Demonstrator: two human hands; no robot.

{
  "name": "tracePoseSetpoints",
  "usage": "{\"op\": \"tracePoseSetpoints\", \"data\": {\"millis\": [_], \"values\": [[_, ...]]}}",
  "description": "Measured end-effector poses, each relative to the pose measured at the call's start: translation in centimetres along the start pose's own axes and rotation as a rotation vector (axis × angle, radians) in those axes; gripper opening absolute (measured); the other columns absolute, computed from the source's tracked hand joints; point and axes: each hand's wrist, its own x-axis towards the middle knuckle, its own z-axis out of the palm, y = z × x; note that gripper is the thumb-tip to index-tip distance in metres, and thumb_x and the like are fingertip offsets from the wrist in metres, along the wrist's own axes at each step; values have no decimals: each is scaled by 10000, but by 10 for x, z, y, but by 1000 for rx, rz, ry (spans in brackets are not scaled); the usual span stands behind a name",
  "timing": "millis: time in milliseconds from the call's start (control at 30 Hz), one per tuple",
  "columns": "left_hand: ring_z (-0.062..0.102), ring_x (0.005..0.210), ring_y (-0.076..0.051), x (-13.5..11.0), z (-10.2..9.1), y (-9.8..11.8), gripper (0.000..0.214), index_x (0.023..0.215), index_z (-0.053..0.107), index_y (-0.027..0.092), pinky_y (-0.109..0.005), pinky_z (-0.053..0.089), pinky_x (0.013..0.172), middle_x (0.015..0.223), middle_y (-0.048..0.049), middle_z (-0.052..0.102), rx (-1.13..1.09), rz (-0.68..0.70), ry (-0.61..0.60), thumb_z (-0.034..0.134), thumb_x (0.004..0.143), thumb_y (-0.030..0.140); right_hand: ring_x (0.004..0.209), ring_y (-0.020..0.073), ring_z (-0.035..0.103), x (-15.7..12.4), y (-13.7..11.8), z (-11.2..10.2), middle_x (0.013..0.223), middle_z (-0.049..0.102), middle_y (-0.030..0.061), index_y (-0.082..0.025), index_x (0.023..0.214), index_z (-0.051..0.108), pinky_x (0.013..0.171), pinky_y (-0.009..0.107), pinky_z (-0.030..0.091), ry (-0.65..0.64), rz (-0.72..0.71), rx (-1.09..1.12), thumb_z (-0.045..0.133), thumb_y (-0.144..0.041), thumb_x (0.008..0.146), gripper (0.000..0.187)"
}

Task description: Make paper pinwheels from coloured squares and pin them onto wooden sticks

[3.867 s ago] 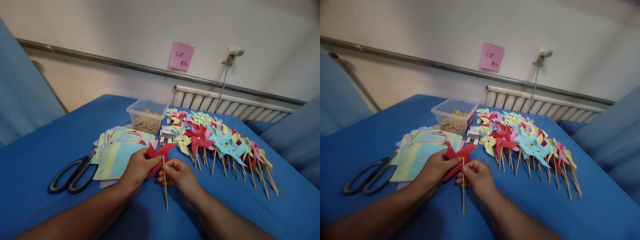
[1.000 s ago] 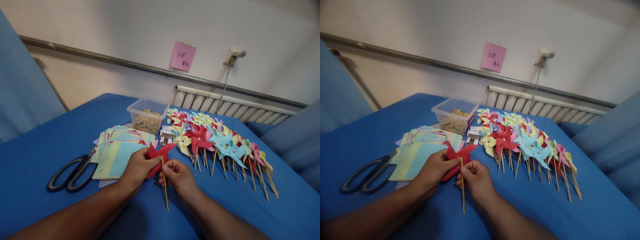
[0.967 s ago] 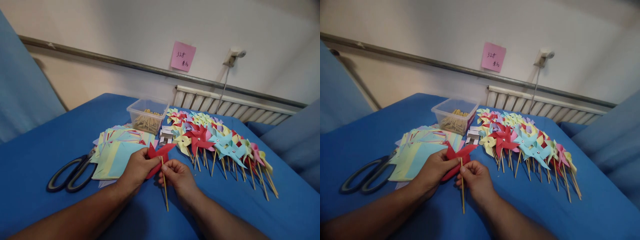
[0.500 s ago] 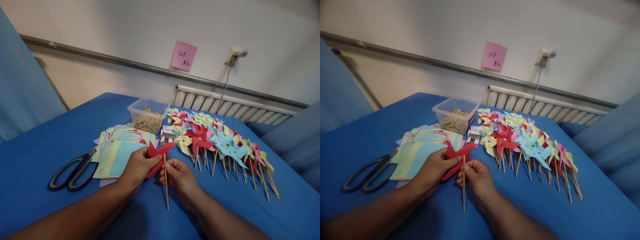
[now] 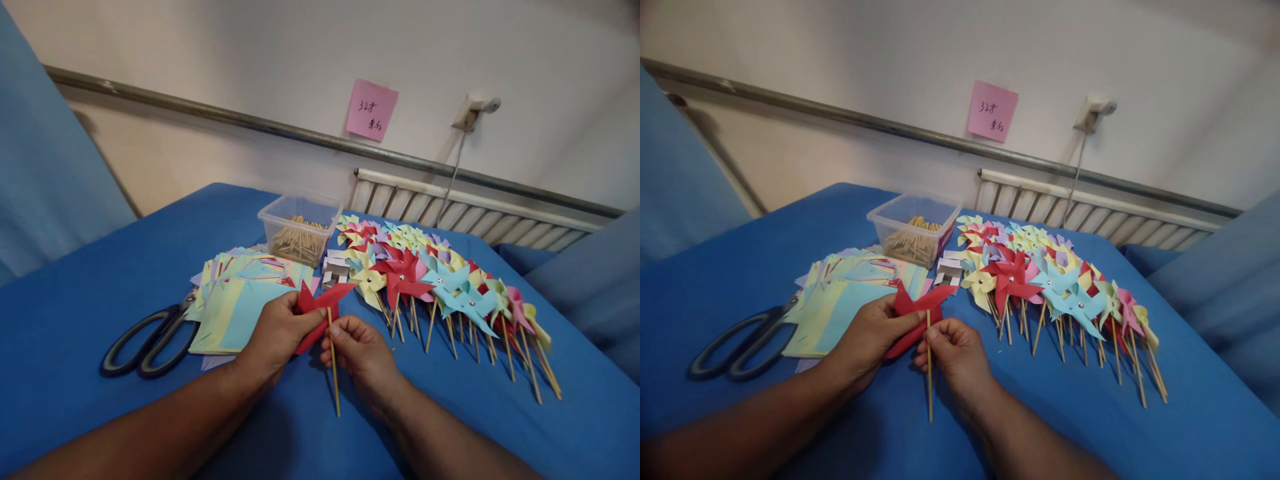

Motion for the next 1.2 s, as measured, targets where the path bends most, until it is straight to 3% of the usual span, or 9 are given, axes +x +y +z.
{"op": "tracePoseSetpoints", "data": {"millis": [1200], "values": [[564, 530, -143, 0, 1, -3, 251, 690, 562, 167, -245, 409, 493, 616, 4, 634, 38, 1, 32, 730, 633, 343, 471, 87, 601, 3, 4, -3, 589, 658, -10, -146, 705, 599, 498, 198, 468, 0, -28, -8, 824, -434, 619, 376]]}}
